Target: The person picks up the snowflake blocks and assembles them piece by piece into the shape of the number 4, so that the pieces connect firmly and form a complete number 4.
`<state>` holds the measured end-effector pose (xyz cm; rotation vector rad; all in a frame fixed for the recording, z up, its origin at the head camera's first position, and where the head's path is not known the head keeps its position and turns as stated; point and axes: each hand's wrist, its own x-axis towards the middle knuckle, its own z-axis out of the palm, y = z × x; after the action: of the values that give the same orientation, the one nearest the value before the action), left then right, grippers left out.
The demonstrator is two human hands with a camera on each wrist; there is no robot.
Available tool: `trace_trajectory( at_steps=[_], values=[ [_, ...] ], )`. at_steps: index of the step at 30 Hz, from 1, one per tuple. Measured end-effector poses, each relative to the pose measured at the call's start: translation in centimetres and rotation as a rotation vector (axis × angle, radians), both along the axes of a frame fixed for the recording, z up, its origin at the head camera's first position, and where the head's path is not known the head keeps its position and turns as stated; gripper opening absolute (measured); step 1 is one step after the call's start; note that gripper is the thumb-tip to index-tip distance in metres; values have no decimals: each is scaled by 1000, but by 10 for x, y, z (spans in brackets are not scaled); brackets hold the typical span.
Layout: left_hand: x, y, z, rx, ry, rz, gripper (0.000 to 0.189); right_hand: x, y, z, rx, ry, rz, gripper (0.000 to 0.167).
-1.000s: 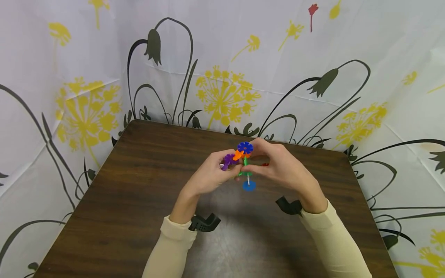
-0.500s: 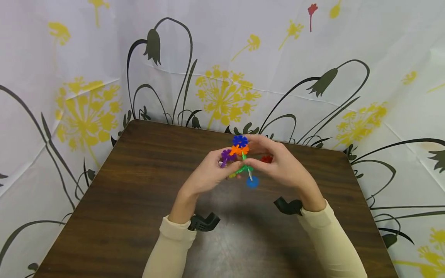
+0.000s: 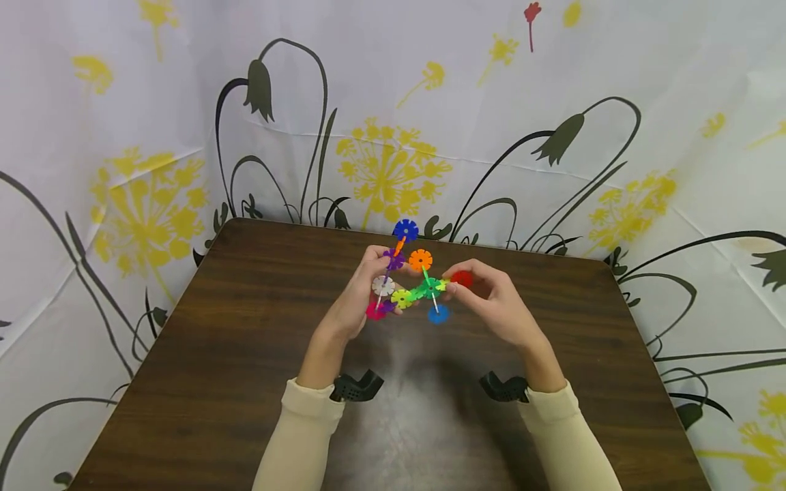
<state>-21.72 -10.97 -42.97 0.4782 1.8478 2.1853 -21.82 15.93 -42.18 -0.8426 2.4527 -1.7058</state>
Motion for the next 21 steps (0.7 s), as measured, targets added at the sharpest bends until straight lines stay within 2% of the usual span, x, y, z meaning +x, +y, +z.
trace_trajectory(
  at_steps=[3,8,11,15,18,21],
  values=[
    [-3,4,-6,-5,-18,9,26,4,4,-16,-19,-5,-24,23],
    [-9,9,-16,-119,0,25,22,5,9,-39,-69,-58,-41,23],
    [-16,14,-22,-184,5,28,25,0,11,-53,-121,-104,-49,22],
    [-31,26,-40,-260,-39,43,31,-9,19,-71,-133,-154,-75,22],
    [-44,38,-58,-317,-85,65,36,-20,26,-88,-81,-204,-98,21],
    [-56,47,-78,-392,-128,81,39,-35,33,-109,-17,-306,-92,27]
  ],
)
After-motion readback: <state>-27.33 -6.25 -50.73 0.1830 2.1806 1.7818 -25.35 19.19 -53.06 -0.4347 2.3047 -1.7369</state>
